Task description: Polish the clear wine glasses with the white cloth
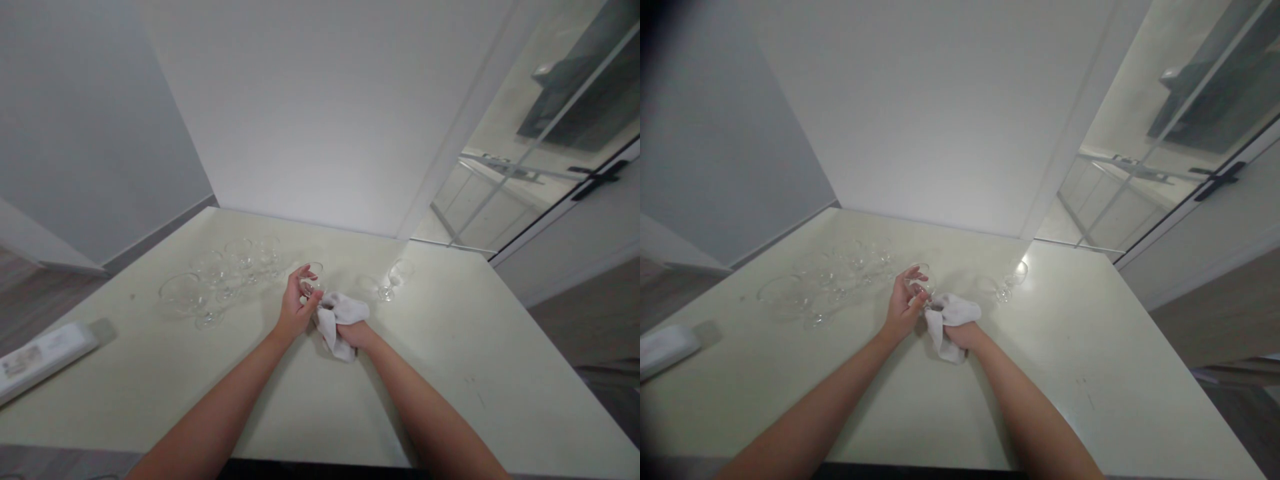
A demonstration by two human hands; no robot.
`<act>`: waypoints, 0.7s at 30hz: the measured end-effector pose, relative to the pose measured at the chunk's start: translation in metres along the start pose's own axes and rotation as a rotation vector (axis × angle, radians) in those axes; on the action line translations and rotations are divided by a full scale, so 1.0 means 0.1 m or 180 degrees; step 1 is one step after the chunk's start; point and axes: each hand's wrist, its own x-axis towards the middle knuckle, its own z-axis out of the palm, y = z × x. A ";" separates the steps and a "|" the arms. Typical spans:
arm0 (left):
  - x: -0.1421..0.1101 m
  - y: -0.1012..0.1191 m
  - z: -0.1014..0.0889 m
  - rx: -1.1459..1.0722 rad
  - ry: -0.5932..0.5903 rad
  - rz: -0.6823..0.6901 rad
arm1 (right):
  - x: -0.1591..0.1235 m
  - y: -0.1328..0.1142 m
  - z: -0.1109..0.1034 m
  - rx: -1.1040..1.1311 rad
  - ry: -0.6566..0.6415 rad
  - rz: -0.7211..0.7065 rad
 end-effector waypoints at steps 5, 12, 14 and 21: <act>0.00 0.00 0.00 0.0017 -0.0019 -0.0028 | 0.00 0.02 0.02 0.0071 0.0049 0.0010; 0.00 -0.02 0.00 -0.0002 -0.0006 -0.0033 | 0.01 0.03 0.03 0.0078 0.0057 0.0026; 0.00 -0.02 0.00 -0.0002 -0.0008 -0.0036 | 0.01 0.02 0.02 0.0024 0.0053 0.0045; 0.00 0.00 -0.01 0.0015 -0.0051 -0.0080 | 0.01 -0.02 0.00 -0.0004 0.0063 0.0049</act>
